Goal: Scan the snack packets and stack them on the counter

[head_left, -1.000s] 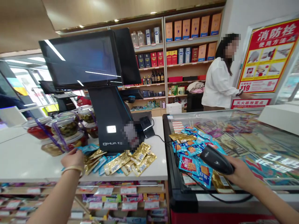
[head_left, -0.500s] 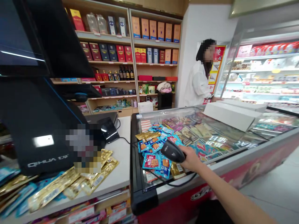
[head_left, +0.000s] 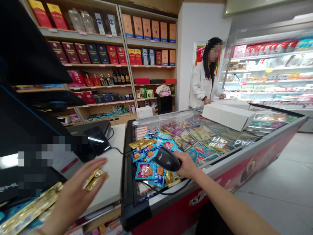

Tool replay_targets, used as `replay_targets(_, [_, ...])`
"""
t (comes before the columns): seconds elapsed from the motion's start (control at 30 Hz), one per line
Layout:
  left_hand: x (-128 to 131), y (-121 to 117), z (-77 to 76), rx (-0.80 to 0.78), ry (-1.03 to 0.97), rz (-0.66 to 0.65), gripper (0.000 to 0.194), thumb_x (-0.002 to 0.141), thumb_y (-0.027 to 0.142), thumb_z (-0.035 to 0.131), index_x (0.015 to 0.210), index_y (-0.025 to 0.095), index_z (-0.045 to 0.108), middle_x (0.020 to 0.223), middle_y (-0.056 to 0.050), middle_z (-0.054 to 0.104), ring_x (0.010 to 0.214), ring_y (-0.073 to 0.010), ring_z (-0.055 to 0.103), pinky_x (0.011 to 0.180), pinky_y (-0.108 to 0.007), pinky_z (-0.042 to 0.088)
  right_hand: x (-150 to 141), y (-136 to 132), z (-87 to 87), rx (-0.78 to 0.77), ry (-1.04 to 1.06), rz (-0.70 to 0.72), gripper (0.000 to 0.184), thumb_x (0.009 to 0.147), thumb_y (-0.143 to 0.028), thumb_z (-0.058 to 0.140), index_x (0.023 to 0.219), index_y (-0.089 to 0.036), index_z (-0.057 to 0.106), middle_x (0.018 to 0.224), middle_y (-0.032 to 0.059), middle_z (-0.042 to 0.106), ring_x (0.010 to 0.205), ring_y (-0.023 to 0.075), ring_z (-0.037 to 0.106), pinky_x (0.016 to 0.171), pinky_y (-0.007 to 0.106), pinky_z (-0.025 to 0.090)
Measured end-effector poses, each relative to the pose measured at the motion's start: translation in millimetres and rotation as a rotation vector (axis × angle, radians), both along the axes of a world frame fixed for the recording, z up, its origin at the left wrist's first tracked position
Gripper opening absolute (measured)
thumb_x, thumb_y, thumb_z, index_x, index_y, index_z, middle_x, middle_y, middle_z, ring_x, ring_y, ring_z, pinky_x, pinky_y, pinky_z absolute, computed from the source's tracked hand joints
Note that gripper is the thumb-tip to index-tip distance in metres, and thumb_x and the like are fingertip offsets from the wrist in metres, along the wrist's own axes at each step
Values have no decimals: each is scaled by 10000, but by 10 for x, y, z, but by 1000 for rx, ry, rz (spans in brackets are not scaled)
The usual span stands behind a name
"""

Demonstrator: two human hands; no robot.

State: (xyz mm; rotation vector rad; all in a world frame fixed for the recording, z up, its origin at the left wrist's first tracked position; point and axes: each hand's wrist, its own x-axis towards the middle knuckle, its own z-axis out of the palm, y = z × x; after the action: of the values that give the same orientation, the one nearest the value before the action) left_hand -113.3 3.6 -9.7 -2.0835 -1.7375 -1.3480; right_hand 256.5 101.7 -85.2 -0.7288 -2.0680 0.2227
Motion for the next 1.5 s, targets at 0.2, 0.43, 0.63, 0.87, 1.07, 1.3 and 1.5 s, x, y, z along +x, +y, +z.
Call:
replay_targets(0.2, [773, 443, -577, -215, 363, -321, 402, 874, 397, 555, 1229, 241, 660, 1319, -101, 641, 1165, -243, 640, 1020, -365, 518, 12, -40, 20, 23, 36, 19, 196, 729, -248, 609, 917, -215, 654, 789, 38, 697, 690, 183, 634, 666, 279, 496])
replay_targets(0.43, [894, 601, -697, -398, 493, -230, 524, 771, 276, 649, 1288, 195, 625, 1365, -141, 601, 1217, -295, 600, 1065, -434, 475, 104, -39, 7, 12, -32, 57, 275, 714, -239, 625, 987, -225, 662, 866, 51, 727, 770, 200, 681, 716, 280, 519])
replay_targets(0.63, [1042, 589, -544, -492, 539, -257, 514, 739, 140, 566, 1242, 187, 658, 1291, -131, 655, 1183, -271, 624, 1066, -402, 462, 216, -23, 14, 16, -108, 17, 248, 719, -252, 627, 964, -227, 655, 853, 49, 723, 769, 206, 682, 697, 275, 511])
replay_targets(0.87, [1008, 615, -453, -535, 368, -260, 381, 843, 319, 442, 1091, 224, 715, 1123, -92, 738, 1029, -262, 690, 941, -381, 514, 305, -34, 58, 12, -146, 12, 362, 717, -249, 644, 1077, -225, 673, 885, 58, 725, 792, 213, 688, 701, 275, 512])
replay_targets(1.07, [965, 640, -259, -430, 24, -71, 439, 812, 537, 475, 987, 204, 701, 894, -83, 751, 801, -253, 680, 756, -338, 536, 309, -41, 66, 15, -155, 16, 367, 714, -240, 653, 1081, -226, 674, 908, 55, 727, 812, 212, 689, 709, 273, 507])
replay_targets(1.3, [925, 591, -129, -449, -294, -129, 545, 713, 606, 607, 1062, 188, 627, 751, -19, 671, 643, -191, 609, 574, -285, 488, 292, -34, 88, 25, -227, 13, 367, 704, -261, 680, 1070, -234, 679, 889, 45, 741, 822, 215, 686, 701, 270, 501])
replay_targets(1.5, [955, 540, -73, -354, 14, -51, 493, 773, 571, 542, 1119, 224, 594, 726, 5, 657, 635, -196, 600, 615, -291, 443, 225, -25, 91, -19, -278, 16, 382, 697, -273, 689, 1078, -249, 684, 958, 33, 758, 879, 215, 697, 728, 271, 498])
